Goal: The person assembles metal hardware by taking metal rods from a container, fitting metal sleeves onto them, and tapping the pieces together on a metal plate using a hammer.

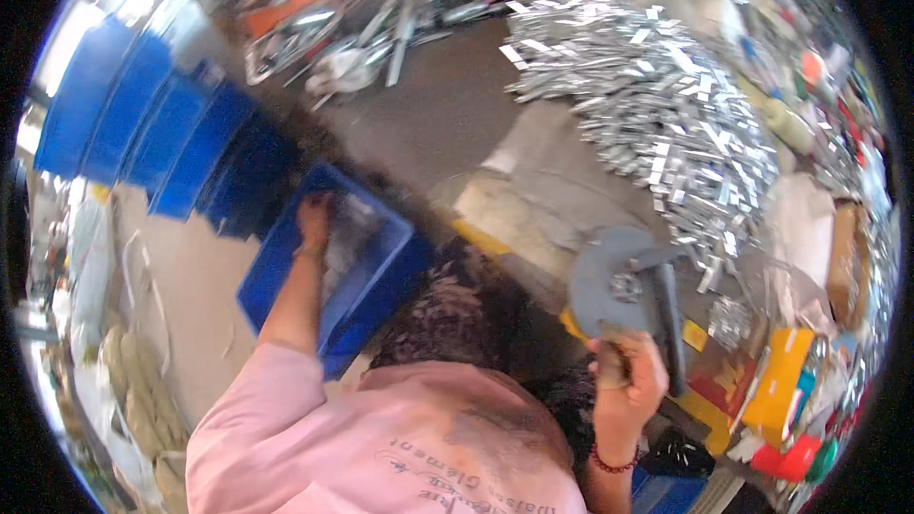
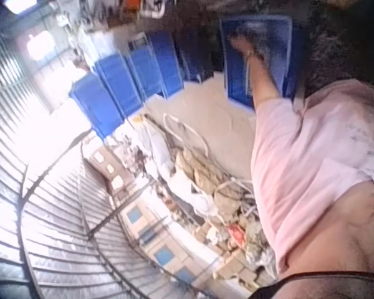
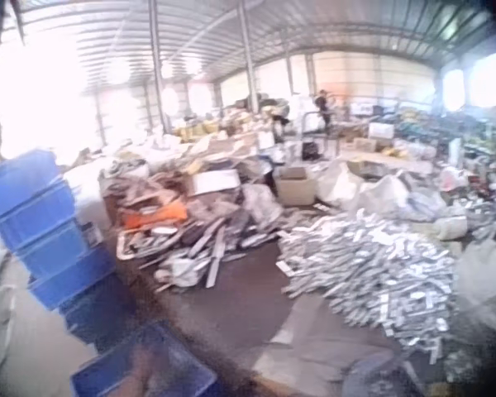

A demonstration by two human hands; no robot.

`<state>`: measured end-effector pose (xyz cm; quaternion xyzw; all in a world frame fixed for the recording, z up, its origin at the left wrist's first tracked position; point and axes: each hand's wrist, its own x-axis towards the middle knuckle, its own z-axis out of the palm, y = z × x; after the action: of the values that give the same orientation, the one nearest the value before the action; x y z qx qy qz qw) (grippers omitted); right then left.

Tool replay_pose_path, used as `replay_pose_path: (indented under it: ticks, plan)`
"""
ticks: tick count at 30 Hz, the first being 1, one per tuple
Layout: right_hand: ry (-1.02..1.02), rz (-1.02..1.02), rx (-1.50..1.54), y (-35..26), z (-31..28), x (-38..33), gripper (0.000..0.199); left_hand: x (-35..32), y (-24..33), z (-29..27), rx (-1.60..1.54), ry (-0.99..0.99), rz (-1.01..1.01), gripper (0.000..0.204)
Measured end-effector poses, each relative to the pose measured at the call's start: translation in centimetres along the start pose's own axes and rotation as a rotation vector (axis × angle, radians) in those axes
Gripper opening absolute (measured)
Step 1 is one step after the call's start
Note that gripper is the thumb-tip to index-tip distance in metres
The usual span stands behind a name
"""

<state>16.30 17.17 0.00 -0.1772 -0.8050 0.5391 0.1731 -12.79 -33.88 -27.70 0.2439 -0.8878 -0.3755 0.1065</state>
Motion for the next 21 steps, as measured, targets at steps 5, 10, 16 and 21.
replay_pose_path:
  ticks: [5, 10, 16, 21]
  plan:
    - [-0.088, -0.13, 0.005, 0.2, 0.4, 0.8, 0.004, 1.1, 6.5, -4.5, -0.525, 0.204, 0.178, 0.032]
    - [-0.121, -0.155, 0.022, -0.8, 0.3, 0.9, 0.005, -8.9, 28.8, -9.6, -0.64, -0.161, 0.531, 0.018]
    - [-0.097, -0.253, 0.003, -0.1, -0.4, 0.9, 0.011, -18.1, 42.1, -2.1, -0.413, -0.61, 1.03, 0.014]
    - [-0.093, -0.339, 0.005, -0.5, 0.2, 0.9, 0.013, -19.9, 44.1, 4.0, -0.045, -0.491, 1.162, 0.027]
